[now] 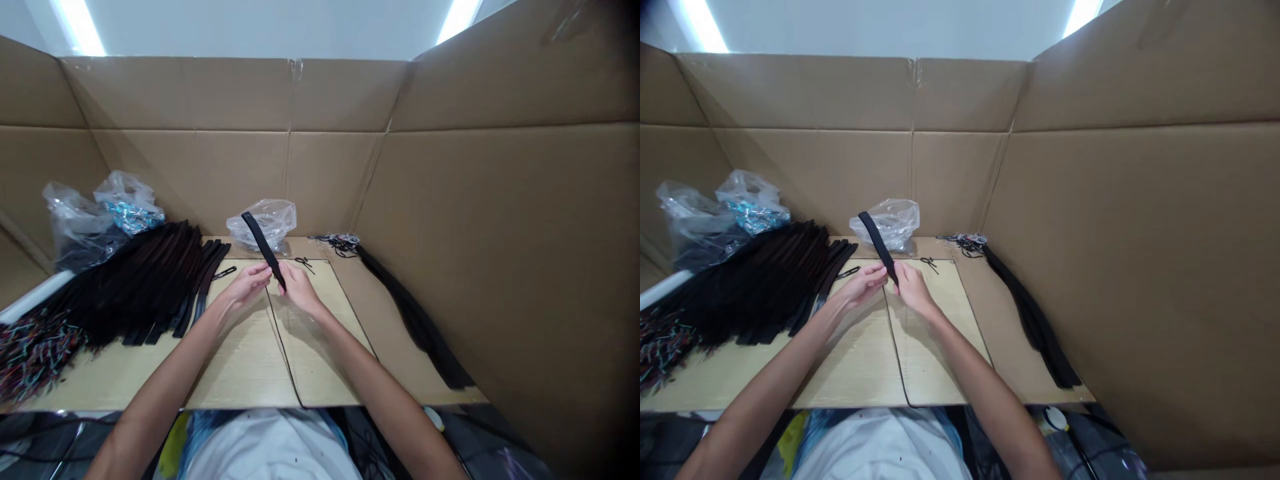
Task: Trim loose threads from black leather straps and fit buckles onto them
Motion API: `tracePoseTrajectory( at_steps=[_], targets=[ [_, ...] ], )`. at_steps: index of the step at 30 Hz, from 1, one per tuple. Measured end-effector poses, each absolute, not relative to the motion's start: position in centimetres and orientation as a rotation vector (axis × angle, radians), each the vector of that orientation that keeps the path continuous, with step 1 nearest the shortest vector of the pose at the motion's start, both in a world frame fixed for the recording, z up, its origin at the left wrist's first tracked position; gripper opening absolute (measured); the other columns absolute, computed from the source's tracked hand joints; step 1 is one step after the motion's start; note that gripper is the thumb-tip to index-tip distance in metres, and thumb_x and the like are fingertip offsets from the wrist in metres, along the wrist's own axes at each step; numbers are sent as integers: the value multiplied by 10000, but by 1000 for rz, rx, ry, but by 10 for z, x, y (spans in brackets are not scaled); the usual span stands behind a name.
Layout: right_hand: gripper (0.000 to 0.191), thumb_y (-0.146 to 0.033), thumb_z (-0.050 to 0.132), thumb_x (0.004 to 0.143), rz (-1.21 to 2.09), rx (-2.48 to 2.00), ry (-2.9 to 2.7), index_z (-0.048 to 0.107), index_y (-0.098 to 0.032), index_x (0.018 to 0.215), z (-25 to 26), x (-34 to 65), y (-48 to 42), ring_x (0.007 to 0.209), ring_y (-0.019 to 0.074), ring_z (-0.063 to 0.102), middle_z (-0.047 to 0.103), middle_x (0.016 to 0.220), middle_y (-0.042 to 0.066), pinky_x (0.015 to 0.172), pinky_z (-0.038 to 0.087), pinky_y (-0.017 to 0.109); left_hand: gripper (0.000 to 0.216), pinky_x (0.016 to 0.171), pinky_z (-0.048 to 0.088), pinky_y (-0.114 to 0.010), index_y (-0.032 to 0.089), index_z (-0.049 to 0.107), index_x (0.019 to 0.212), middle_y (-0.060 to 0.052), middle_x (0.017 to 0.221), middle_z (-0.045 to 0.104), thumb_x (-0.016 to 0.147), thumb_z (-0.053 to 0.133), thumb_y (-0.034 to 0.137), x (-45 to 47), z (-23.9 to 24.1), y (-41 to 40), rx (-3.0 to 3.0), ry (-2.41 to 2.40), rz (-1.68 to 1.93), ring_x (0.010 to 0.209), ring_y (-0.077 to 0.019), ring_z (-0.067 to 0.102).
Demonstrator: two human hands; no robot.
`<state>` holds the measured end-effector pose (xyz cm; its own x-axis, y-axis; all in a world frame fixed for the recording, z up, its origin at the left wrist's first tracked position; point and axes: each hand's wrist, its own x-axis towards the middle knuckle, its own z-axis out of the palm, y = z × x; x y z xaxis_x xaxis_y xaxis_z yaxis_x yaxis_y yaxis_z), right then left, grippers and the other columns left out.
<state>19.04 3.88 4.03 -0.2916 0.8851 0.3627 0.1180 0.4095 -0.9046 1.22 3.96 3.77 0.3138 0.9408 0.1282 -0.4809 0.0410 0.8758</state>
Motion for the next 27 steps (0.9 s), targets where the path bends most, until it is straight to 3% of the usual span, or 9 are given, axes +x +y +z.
tracePoseTrajectory(
  at_steps=[4,7,10,13,15,18,22,27],
  targets=[
    [516,-709,597,1020,1185,-773,-1713,658,-197,1034,47,198,37,455,117,421,541,571,-52,459,297,237,500,881,534,-270,155,869,1092,-103,1037,829,674,1051,361,23,36,40,1012,497,1210,887,-160,718],
    [516,-685,587,1035,1255,-740,-1768,668,-181,1114,52,201,30,456,118,403,499,565,-75,472,301,242,508,900,541,-277,164,871,1098,-104,1062,835,673,1051,376,27,32,35,992,478,1280,910,-167,733],
    [500,-627,500,1095,1103,-756,-1877,678,-167,1172,59,201,19,540,149,506,553,626,-44,555,382,262,482,907,542,-283,169,876,1050,-102,1049,839,651,1061,365,25,29,29,987,475,1330,905,-168,737],
    [412,-523,449,1142,774,-839,-1987,655,-185,1257,65,200,8,763,197,647,711,879,38,738,454,301,467,916,539,-291,167,875,992,-94,995,838,616,1075,360,23,30,28,1016,504,1366,886,-170,731],
    [352,-494,447,1148,616,-952,-2027,634,-202,1209,67,200,3,786,212,649,715,897,45,765,434,314,440,889,531,-288,161,864,925,-75,916,826,596,1082,356,22,30,29,1026,557,1391,836,-160,716],
    [316,-478,448,1142,528,-1068,-2023,597,-234,1008,67,200,2,684,202,572,609,730,0,699,377,309,425,836,514,-270,154,836,841,-44,827,800,582,1086,380,22,31,31,1027,653,1444,775,-137,684],
    [365,-538,548,1074,923,-863,-1835,533,-240,865,69,201,7,595,151,468,528,663,-31,593,345,267,436,868,520,-280,162,846,898,-50,888,811,624,1064,422,21,34,29,1105,642,1451,834,-153,696],
    [368,-528,720,952,1480,-808,-1564,529,-228,855,80,209,7,504,90,368,542,665,-37,457,182,210,404,940,516,-312,171,863,986,-78,988,828,719,1012,434,19,32,28,1252,640,1384,926,-189,712]
  ],
)
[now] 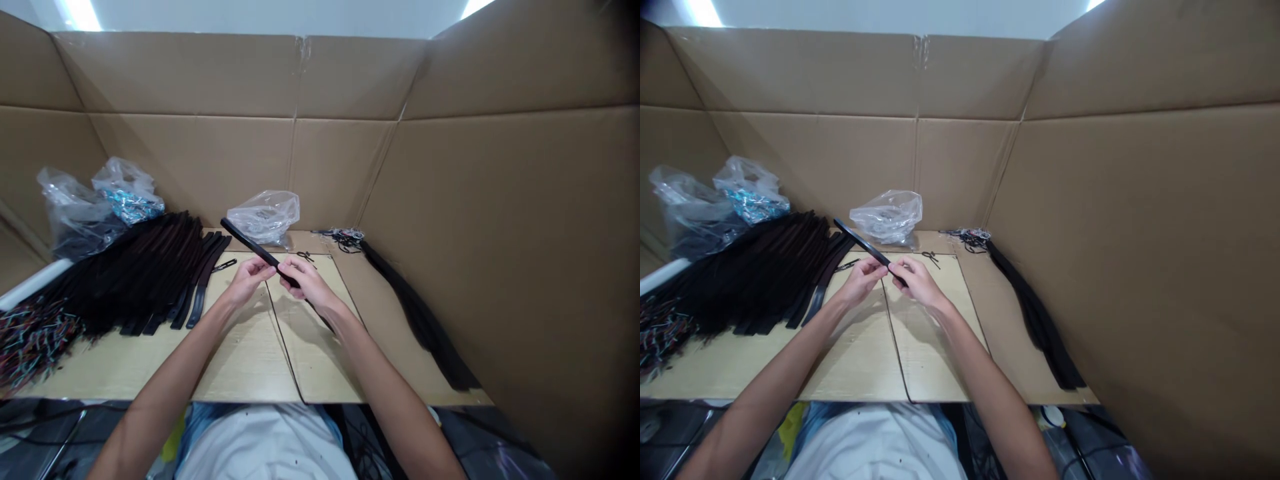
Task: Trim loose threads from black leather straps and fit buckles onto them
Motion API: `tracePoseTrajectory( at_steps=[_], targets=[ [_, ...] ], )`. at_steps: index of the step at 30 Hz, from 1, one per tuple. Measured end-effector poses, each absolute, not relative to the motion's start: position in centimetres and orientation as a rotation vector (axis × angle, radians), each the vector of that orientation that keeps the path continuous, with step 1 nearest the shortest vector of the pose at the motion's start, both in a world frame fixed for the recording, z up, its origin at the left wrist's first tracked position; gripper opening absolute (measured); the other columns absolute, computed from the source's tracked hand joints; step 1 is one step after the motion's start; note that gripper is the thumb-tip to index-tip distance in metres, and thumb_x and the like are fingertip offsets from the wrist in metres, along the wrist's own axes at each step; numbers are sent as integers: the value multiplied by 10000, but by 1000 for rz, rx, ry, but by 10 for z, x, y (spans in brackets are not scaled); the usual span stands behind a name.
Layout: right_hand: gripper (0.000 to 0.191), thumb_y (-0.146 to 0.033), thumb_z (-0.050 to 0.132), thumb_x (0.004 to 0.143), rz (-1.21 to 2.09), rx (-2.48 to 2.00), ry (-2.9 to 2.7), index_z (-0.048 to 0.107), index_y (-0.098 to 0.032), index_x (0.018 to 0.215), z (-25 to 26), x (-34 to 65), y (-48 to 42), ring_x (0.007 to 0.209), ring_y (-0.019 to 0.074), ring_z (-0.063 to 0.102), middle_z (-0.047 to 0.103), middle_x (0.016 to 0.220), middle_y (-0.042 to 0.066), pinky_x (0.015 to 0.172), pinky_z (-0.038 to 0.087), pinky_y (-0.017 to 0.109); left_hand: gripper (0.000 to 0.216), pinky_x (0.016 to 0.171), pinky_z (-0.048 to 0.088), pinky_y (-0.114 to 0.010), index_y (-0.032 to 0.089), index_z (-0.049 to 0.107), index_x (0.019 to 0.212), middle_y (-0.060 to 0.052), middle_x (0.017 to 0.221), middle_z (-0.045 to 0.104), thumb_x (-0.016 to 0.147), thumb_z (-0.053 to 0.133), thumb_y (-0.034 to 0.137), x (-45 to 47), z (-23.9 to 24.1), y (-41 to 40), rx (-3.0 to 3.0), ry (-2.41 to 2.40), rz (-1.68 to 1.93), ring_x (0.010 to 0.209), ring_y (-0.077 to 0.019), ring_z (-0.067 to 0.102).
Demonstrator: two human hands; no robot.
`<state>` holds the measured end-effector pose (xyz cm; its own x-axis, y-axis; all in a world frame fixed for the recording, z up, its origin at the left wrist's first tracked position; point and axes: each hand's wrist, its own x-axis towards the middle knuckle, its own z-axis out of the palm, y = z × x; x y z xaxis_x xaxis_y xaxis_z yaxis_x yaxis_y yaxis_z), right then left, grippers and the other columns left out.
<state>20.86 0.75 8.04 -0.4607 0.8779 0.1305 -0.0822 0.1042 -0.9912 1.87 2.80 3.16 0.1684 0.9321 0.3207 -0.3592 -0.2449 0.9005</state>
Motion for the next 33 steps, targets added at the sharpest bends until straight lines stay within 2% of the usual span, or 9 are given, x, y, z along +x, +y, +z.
tracePoseTrajectory(
  at_steps=[4,9,11,16,22,26,29,31,33],
  targets=[
    [384,-548,706,976,1586,-775,-1546,532,-216,892,79,212,8,459,60,359,585,682,-36,417,176,186,436,924,515,-323,160,858,1033,-98,1016,823,753,982,471,20,28,29,1284,658,1371,933,-209,714],
    [516,-576,694,1010,1327,-720,-1720,460,-260,1346,68,212,11,443,100,568,751,871,-18,410,429,203,389,813,489,-286,155,794,891,-48,868,758,773,959,486,17,28,30,1265,762,1480,794,-160,660],
    [558,-516,716,1017,1213,-728,-1800,437,-290,1444,64,212,13,434,90,580,756,915,-26,401,446,195,403,784,470,-279,158,768,857,-26,811,723,773,951,507,14,29,32,1276,814,1502,755,-147,627],
    [499,-581,674,1027,1411,-660,-1633,461,-295,1376,47,200,22,309,72,418,643,671,-107,299,261,155,487,731,423,-277,168,731,778,-1,717,668,724,956,596,9,29,34,1304,902,1516,695,-139,557],
    [579,-640,730,969,1656,-620,-1379,437,-299,1335,27,189,28,292,62,357,650,648,-120,292,279,144,497,699,401,-263,158,749,754,-7,703,648,731,957,608,9,23,37,1304,910,1469,683,-127,528],
    [544,-601,750,958,1817,-513,-1259,469,-295,1310,27,190,25,284,46,284,630,656,-128,280,235,151,560,685,409,-245,142,829,951,-18,768,681,678,1000,600,13,22,36,1181,785,1397,696,-116,538],
    [448,-618,683,996,1939,-469,-1254,535,-246,1197,30,188,21,273,38,236,595,623,-121,273,215,169,628,683,427,-242,135,845,1079,-29,800,708,680,1005,593,16,25,34,1151,748,1369,713,-121,563],
    [458,-662,658,996,1999,-481,-1290,550,-223,1072,30,184,20,268,39,255,599,609,-102,267,224,183,566,680,440,-241,139,840,981,-34,794,714,680,1006,589,15,27,33,1165,765,1415,719,-126,582],
    [482,-652,748,936,1960,-503,-1301,529,-228,1006,29,180,20,281,40,313,643,647,-86,268,242,184,498,660,445,-244,150,799,833,-31,762,703,681,1007,577,13,27,33,1179,796,1467,697,-127,584]
  ],
)
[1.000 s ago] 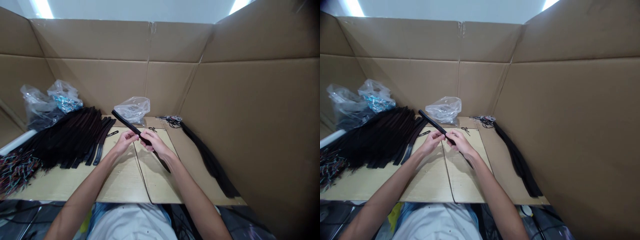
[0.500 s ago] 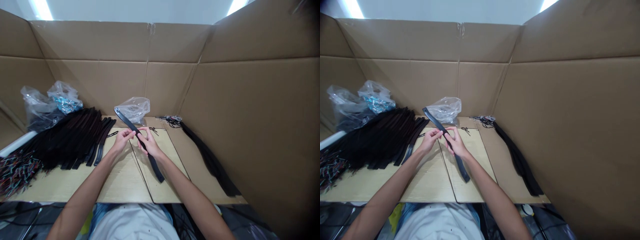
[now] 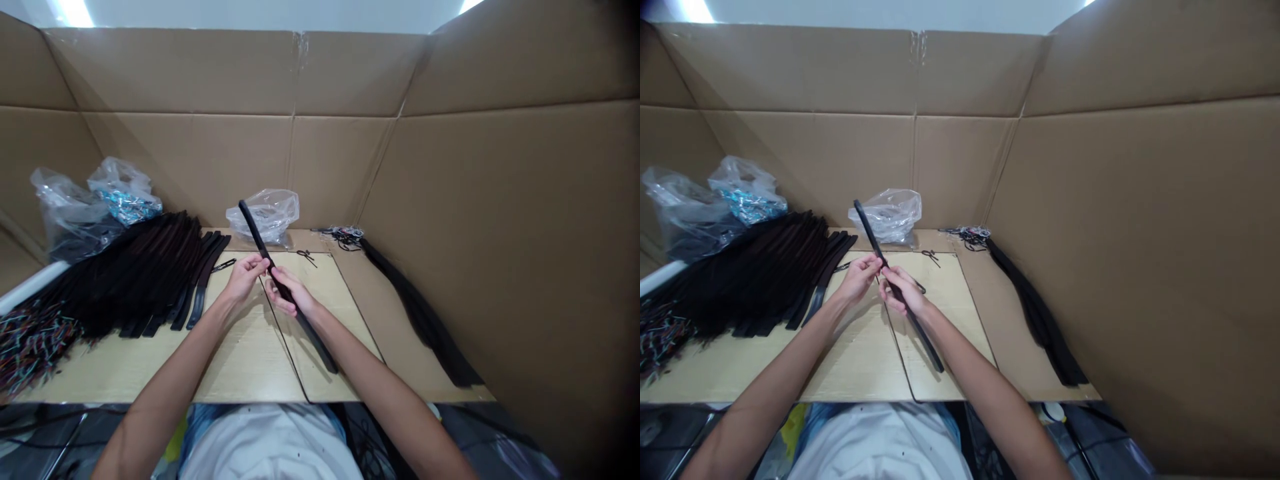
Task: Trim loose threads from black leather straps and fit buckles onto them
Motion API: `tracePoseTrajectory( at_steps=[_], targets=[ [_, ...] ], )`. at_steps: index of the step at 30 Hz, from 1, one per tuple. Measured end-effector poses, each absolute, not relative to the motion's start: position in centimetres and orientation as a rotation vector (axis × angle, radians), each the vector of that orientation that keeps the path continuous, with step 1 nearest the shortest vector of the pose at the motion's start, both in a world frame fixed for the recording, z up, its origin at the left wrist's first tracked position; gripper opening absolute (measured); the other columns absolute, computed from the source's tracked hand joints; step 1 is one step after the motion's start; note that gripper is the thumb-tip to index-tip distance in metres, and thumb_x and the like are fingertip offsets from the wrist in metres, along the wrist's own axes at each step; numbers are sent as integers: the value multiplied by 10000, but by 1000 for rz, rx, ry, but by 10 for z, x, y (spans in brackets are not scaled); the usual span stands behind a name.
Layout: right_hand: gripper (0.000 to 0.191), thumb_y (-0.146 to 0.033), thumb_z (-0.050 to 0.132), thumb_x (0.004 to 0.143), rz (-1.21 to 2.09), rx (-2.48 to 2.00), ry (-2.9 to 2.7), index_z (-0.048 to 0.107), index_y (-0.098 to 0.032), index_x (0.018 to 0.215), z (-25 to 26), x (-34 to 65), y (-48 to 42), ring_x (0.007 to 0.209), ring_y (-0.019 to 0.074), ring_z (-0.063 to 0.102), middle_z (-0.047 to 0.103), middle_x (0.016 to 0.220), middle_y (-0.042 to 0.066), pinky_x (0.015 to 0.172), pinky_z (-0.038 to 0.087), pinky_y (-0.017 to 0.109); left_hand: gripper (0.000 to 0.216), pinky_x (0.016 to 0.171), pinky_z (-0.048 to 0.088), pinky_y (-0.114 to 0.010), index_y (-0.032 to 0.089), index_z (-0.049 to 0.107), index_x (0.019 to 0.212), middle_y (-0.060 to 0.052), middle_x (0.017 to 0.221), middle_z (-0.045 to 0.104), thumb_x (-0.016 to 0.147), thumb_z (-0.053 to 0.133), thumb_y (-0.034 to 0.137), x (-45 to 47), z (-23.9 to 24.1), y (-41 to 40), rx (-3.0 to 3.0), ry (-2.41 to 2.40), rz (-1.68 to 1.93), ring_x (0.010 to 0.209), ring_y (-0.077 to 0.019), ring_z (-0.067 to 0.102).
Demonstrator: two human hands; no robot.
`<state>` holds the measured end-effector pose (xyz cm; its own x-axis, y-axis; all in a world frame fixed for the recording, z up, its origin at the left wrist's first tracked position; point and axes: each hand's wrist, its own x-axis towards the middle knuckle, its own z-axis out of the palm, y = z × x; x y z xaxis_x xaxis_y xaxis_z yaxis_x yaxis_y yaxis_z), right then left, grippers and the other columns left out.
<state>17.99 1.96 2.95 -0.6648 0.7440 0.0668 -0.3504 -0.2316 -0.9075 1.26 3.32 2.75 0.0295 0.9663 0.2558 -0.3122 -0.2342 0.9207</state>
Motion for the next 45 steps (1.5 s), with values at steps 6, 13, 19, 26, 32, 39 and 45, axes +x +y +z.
tracePoseTrajectory(
  at_steps=[6,13,19,26,32,39,45],
  targets=[
    [569,-693,816,845,1729,-561,-1365,578,-212,1034,34,180,22,366,69,497,771,828,-1,289,366,195,500,573,412,-240,138,769,780,-27,735,677,685,1005,568,3,30,37,1209,801,1396,620,-105,543],
    [583,-731,702,922,1805,-526,-1431,655,-178,1100,41,186,13,313,76,457,793,798,34,282,345,219,661,497,390,-247,143,806,1079,44,627,560,689,979,649,6,37,27,1138,604,1161,481,-92,500],
    [610,-776,658,941,1746,-640,-1455,682,-178,1056,40,188,17,304,91,425,595,530,-62,284,294,195,584,583,387,-231,141,713,723,23,602,578,608,1032,616,8,39,29,1116,672,1386,561,-78,501],
    [504,-635,748,933,1714,-606,-1399,678,-164,1095,56,195,12,351,92,501,771,771,39,298,364,215,537,615,432,-216,150,729,766,7,685,655,572,1074,513,12,36,31,1007,709,1417,671,-105,614],
    [526,-659,654,984,1864,-520,-1404,699,-146,1090,53,194,9,304,81,449,807,784,70,274,302,214,643,542,418,-240,131,801,1161,51,618,549,714,1003,547,11,43,22,1088,583,1254,539,-90,487],
    [552,-719,707,941,1791,-561,-1447,602,-189,1056,44,186,14,283,82,432,759,681,5,264,285,201,627,511,271,-207,151,652,641,43,543,522,586,1020,656,5,41,31,1204,874,1532,514,-53,410],
    [561,-700,757,910,1795,-542,-1448,598,-184,1060,50,193,15,325,110,545,819,826,63,276,372,223,598,513,224,-233,144,726,730,29,618,573,626,988,671,-1,42,35,1319,905,1443,519,-54,356]
  ],
)
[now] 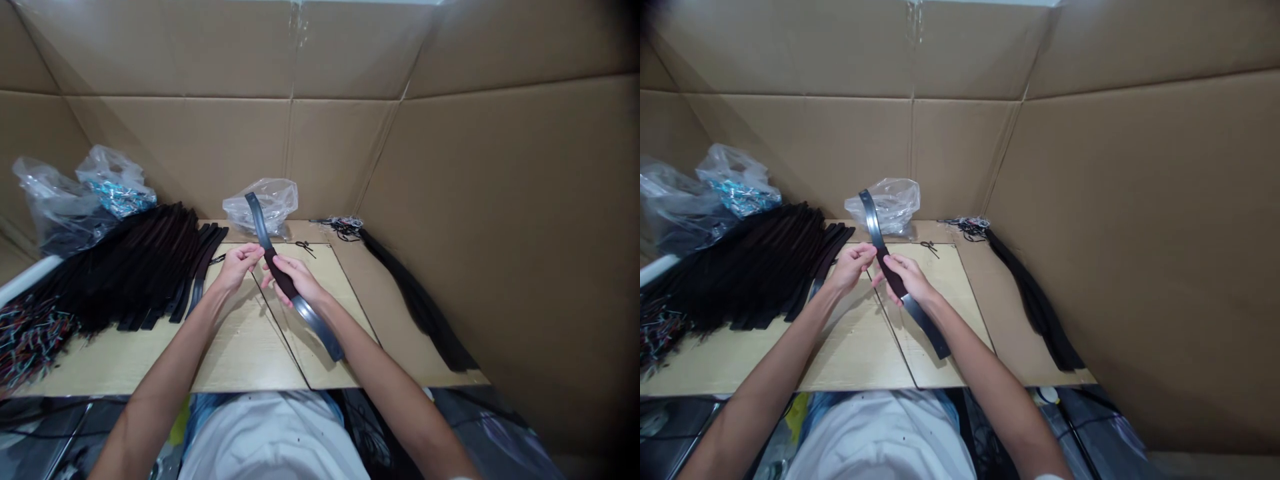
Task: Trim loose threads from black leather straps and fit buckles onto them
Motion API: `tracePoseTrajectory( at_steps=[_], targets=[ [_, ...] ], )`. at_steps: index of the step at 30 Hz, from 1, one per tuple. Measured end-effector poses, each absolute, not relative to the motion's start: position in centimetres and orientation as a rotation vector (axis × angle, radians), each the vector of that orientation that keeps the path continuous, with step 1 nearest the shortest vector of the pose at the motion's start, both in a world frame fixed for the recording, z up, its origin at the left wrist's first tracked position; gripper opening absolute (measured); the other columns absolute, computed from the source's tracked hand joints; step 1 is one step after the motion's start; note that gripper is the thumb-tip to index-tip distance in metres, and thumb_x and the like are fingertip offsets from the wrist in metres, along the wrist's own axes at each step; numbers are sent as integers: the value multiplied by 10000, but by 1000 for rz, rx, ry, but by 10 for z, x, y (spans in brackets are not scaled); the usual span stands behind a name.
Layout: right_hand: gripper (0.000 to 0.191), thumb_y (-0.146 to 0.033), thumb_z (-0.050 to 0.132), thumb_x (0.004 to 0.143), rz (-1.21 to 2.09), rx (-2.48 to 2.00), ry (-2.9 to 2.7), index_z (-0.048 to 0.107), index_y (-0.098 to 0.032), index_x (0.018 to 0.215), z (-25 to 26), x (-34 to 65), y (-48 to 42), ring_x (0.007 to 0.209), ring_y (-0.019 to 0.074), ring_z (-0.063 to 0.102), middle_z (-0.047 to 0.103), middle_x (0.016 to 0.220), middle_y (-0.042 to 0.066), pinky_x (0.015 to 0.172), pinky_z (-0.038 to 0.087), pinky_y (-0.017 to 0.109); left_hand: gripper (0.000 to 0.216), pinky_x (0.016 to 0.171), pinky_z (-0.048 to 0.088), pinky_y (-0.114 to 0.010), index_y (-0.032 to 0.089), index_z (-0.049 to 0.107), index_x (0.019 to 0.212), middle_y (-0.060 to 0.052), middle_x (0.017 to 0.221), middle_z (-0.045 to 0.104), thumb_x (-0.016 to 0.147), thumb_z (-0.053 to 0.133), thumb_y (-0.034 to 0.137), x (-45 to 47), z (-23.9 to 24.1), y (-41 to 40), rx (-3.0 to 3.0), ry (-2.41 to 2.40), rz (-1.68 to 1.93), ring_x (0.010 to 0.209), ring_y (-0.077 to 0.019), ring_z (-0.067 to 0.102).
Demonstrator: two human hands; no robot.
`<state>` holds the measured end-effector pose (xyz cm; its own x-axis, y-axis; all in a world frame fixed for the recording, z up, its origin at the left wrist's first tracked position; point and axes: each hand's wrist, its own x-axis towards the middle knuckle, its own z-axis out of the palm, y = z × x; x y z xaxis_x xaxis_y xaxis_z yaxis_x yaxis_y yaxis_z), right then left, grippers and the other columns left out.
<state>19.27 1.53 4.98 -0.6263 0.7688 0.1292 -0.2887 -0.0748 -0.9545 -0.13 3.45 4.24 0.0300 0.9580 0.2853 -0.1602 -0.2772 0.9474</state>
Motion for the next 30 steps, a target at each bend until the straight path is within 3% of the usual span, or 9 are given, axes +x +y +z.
tracePoseTrajectory(
  at_steps=[4,8,13,16,21,25,28,30],
  targets=[
    [570,-704,700,947,1845,-520,-1437,639,-156,1092,50,194,13,312,104,518,815,783,73,272,342,216,612,531,204,-237,130,762,838,51,589,498,687,953,692,0,44,31,1301,796,1297,527,-61,334],
    [574,-733,636,979,1894,-545,-1451,642,-165,1065,51,192,10,282,96,462,741,631,9,273,321,207,650,585,297,-234,133,780,973,91,525,373,726,921,718,4,43,28,1265,723,1268,547,-97,417],
    [554,-703,783,888,1754,-599,-1411,574,-212,1039,54,190,9,275,73,406,724,629,-33,256,274,184,643,551,232,-233,157,660,727,77,516,430,670,947,729,6,39,32,1236,889,1497,504,-59,331],
    [499,-617,823,886,1767,-585,-1353,562,-217,1033,55,191,9,292,64,415,770,732,-6,256,277,182,615,537,229,-231,158,650,716,55,550,489,681,957,690,5,39,33,1271,921,1465,506,-57,347],
    [492,-618,683,991,1868,-548,-1307,662,-164,1181,55,193,8,329,89,494,797,803,42,273,333,206,577,548,284,-222,151,740,895,72,557,432,730,941,665,5,45,28,1243,750,1348,553,-88,394],
    [513,-648,612,1026,1930,-575,-1313,698,-152,1127,51,188,8,319,82,430,723,649,0,291,309,202,622,556,294,-227,140,785,1043,93,535,369,752,926,671,4,48,25,1260,723,1360,545,-91,383],
    [547,-702,630,1001,1869,-601,-1388,676,-164,1083,48,184,7,315,77,394,642,548,-42,309,299,186,618,517,209,-232,137,773,905,92,533,391,690,955,686,4,48,25,1304,834,1466,503,-55,290],
    [542,-705,716,943,1789,-588,-1438,630,-190,1092,47,182,7,309,69,385,668,579,-51,308,293,181,615,497,193,-233,151,710,762,87,511,400,662,956,706,4,48,26,1334,914,1505,486,-51,280]
  ],
)
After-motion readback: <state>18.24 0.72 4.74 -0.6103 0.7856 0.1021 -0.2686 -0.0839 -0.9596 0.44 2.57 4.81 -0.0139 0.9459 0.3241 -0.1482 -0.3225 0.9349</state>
